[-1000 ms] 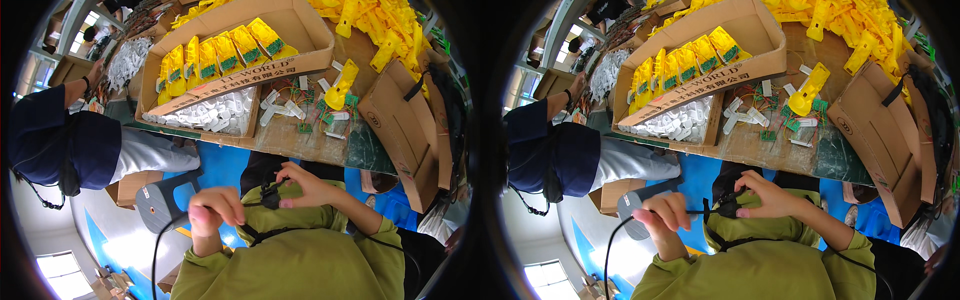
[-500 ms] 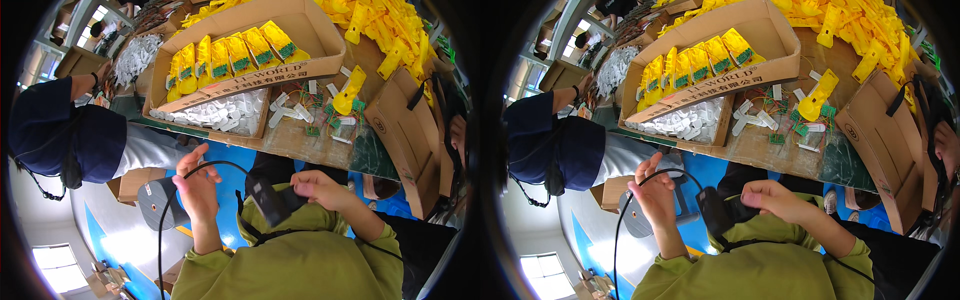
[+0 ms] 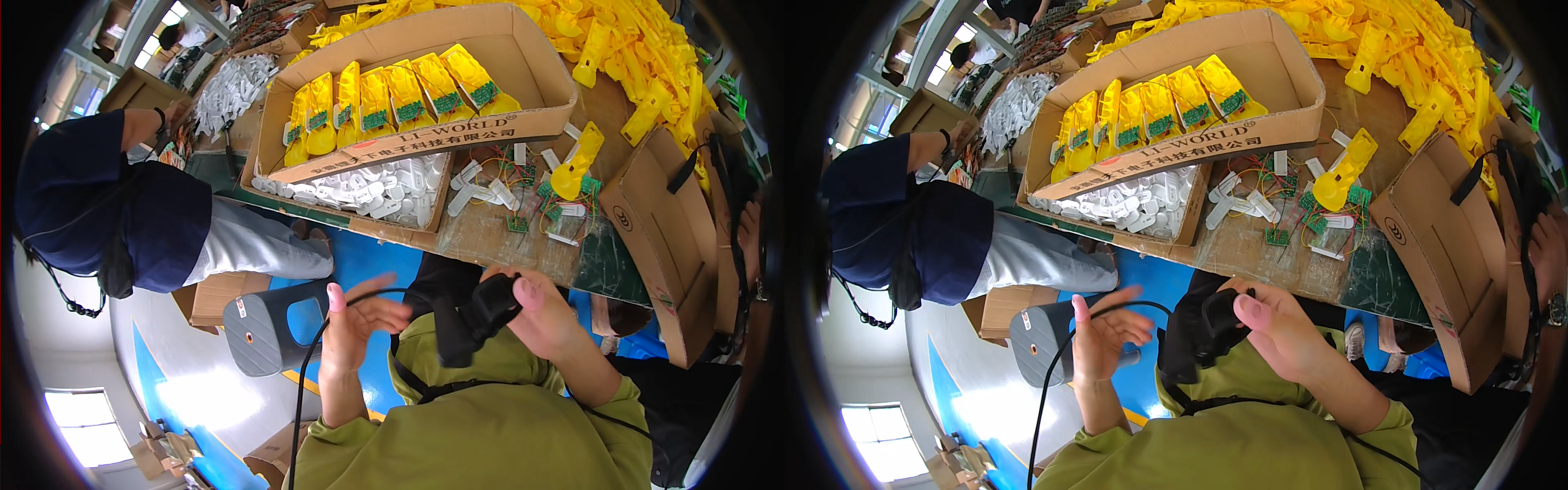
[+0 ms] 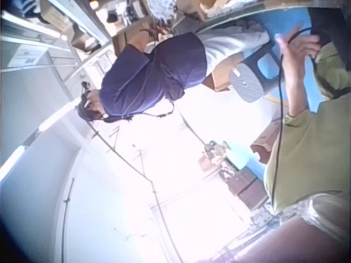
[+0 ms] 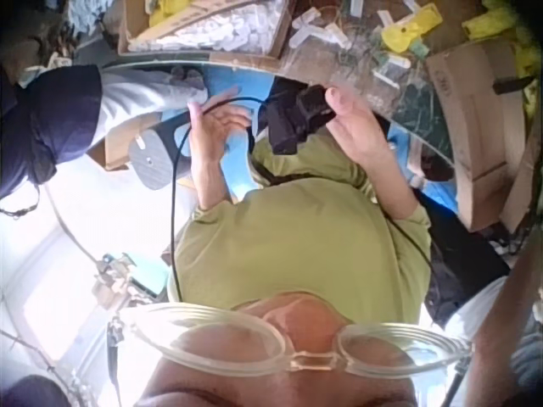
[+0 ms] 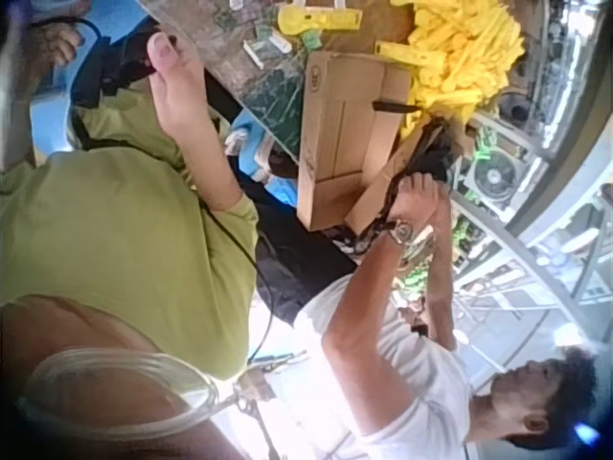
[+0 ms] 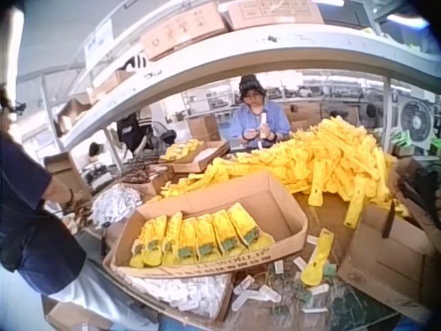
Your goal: Assemble electronic components into yellow plastic housings at a factory workbench.
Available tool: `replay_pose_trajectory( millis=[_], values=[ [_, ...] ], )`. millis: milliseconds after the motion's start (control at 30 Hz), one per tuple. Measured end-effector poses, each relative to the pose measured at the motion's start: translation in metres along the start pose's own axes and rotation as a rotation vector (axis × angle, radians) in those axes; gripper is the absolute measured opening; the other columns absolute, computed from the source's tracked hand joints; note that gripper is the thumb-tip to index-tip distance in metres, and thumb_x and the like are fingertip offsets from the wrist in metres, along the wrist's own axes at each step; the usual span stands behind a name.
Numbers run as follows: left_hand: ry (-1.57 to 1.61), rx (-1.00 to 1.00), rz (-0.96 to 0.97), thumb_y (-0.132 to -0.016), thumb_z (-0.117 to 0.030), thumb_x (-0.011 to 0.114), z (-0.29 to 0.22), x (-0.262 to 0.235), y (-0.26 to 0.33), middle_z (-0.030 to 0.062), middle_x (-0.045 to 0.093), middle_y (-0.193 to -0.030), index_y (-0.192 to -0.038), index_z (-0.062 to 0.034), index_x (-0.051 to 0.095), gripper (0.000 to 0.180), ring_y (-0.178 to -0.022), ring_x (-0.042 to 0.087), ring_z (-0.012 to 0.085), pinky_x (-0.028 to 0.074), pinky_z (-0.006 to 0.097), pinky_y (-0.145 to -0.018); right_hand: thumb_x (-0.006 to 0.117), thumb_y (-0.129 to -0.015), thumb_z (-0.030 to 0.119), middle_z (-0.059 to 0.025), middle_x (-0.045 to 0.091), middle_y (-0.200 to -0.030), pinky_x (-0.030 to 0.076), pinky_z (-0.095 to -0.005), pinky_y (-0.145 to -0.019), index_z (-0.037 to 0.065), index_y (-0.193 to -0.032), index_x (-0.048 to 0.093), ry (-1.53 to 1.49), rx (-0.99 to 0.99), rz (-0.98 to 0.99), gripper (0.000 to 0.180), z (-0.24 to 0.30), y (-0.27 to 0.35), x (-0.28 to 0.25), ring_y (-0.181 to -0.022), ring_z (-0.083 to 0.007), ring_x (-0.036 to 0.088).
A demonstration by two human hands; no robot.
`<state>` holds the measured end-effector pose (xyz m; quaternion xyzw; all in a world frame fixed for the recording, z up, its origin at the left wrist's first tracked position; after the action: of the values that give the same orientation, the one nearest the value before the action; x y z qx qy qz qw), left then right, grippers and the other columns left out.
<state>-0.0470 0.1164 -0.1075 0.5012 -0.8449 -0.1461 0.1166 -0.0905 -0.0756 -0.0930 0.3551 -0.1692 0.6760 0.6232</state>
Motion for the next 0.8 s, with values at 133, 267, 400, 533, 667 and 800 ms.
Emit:
replay_pose_trajectory(
  millis=[133, 267, 400, 533, 667, 800],
  values=[
    [0.591, 0.033, -0.199, -0.076, -0.074, 0.012, 0.011, 0.017, 0.002, 0.0244, 0.059, -0.097, -0.129, 0.0079, 0.025, 0.098, -0.081, 0.062, 0.0288, 0.049, 0.028, -0.065, 0.055, -0.083, 0.041, -0.0030, 0.054, -0.083, 0.043, -0.0276, -0.073, 0.004, -0.091, 0.051, -0.029, -0.026, -0.094, 0.038, -0.007, -0.001, -0.012, -0.078, -0.0120, 0.053],
    [0.227, -0.040, -0.021, -0.072, -0.077, 0.008, 0.013, 0.017, 0.006, 0.0230, 0.061, -0.088, -0.124, 0.0111, 0.032, 0.105, -0.071, 0.062, 0.0274, 0.049, 0.030, -0.065, 0.049, -0.088, 0.038, 0.0028, 0.053, -0.077, 0.040, -0.0210, -0.070, 0.006, -0.086, 0.053, -0.105, 0.029, -0.041, 0.033, -0.008, -0.005, -0.007, -0.073, -0.0051, 0.050],
    [0.000, 0.119, 0.173, -0.066, -0.083, 0.009, -0.015, 0.002, 0.026, 0.0165, 0.063, -0.076, -0.107, 0.0117, 0.052, 0.111, -0.066, 0.059, 0.0212, 0.046, 0.026, -0.064, 0.047, -0.086, 0.046, -0.0075, 0.058, -0.078, 0.047, -0.0317, -0.068, 0.008, -0.087, 0.057, -0.609, 0.141, -0.213, 0.039, -0.029, -0.010, -0.034, -0.072, -0.0186, 0.057],
    [-0.341, 0.269, 0.603, -0.067, -0.083, 0.009, -0.028, -0.021, 0.080, 0.0179, 0.063, -0.078, -0.103, 0.0056, 0.059, 0.108, -0.063, 0.061, 0.0247, 0.047, 0.028, -0.055, 0.044, -0.086, 0.048, -0.0120, 0.061, -0.082, 0.049, -0.0375, -0.066, 0.008, -0.088, 0.058, -0.809, 0.216, -0.129, 0.042, -0.022, -0.006, -0.022, -0.074, -0.0240, 0.060],
    [0.249, 0.670, 1.153, -0.076, -0.075, 0.018, -0.074, 0.017, 0.107, 0.0176, 0.062, -0.084, -0.119, -0.0029, 0.050, 0.089, -0.061, 0.061, 0.0252, 0.047, 0.029, -0.051, 0.044, -0.086, 0.048, -0.0138, 0.062, -0.087, 0.050, -0.0402, -0.069, 0.008, -0.090, 0.058, -0.744, 0.214, -0.245, 0.043, -0.027, -0.005, -0.013, -0.077, -0.0255, 0.061],
    [0.988, 1.263, 0.110, -0.090, -0.048, 0.026, -0.091, -0.043, 0.103, 0.0117, 0.046, -0.105, -0.134, -0.0076, 0.022, 0.060, -0.054, 0.050, 0.0189, 0.042, 0.031, -0.049, 0.050, -0.087, 0.037, -0.0064, 0.060, -0.097, 0.043, -0.0357, -0.086, 0.006, -0.099, 0.055, -0.584, 0.178, -0.158, 0.033, -0.034, -0.008, 0.011, -0.091, -0.0191, 0.057]
  ],
)
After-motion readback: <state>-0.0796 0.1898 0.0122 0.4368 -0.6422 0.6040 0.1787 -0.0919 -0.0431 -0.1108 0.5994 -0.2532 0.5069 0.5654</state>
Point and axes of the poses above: each hand's wrist, its own y-axis away from the middle knuckle, its own x-axis out of the palm, z = x × y, the point moved 7 cm from there along -y, towards the middle knuckle
